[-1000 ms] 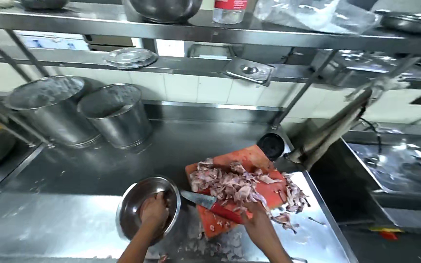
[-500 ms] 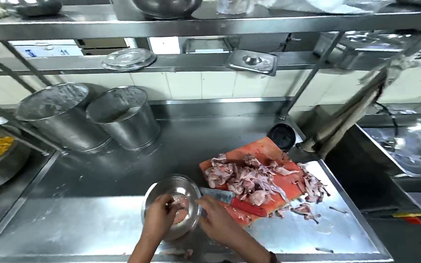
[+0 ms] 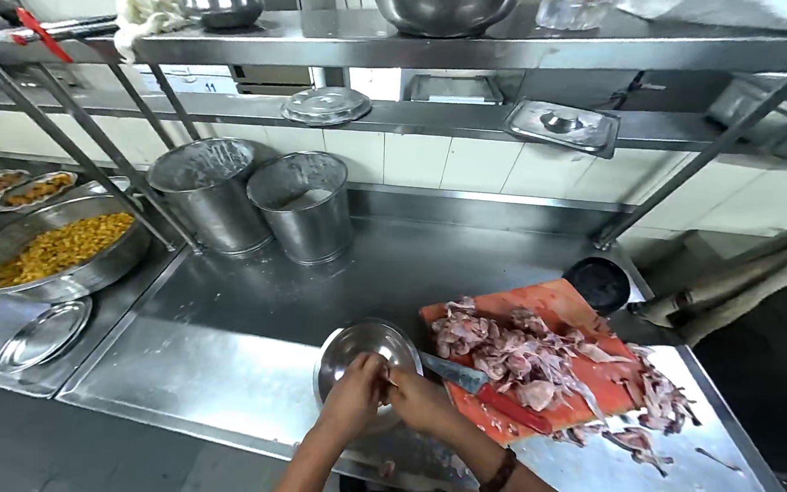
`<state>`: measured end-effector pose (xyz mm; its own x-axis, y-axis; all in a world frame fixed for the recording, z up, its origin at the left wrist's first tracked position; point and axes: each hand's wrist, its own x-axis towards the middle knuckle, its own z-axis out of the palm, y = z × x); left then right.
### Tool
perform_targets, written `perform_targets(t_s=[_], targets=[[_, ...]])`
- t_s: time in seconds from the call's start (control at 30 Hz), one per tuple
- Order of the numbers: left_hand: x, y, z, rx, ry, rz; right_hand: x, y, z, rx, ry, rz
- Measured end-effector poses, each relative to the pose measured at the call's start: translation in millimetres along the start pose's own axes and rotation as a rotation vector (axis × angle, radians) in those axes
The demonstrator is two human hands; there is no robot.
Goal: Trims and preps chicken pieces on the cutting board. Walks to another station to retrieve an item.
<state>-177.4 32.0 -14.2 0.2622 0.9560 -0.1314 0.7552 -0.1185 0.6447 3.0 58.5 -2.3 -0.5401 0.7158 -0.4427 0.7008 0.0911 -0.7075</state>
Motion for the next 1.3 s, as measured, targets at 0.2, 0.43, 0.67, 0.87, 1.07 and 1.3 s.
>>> perform_targets(t_s=[0.2, 0.43, 0.67, 0.87, 1.07, 1.3], targets=[[5, 35, 7, -0.004, 0.055, 0.138, -27, 0, -27, -0.327, 0.076, 0.141], [23, 76, 45, -0.235, 0.237, 0.401, -65, 32, -36, -0.128, 0.234, 0.142], [55, 104, 85, 0.275, 0.145, 0.571, -121, 60, -71, -0.21, 0.192, 0.26], [70, 176, 86, -0.15, 0.136, 0.531, -183, 53, -131, -0.282, 0.263, 0.197], [73, 237, 86, -0.901, -0.075, 0.478, -213, 88, -152, 0.5, 0.338, -0.203], [91, 236, 133, -0.631, 0.179, -0.016, -162, 94, -87, 1.371, 0.835, 0.141]])
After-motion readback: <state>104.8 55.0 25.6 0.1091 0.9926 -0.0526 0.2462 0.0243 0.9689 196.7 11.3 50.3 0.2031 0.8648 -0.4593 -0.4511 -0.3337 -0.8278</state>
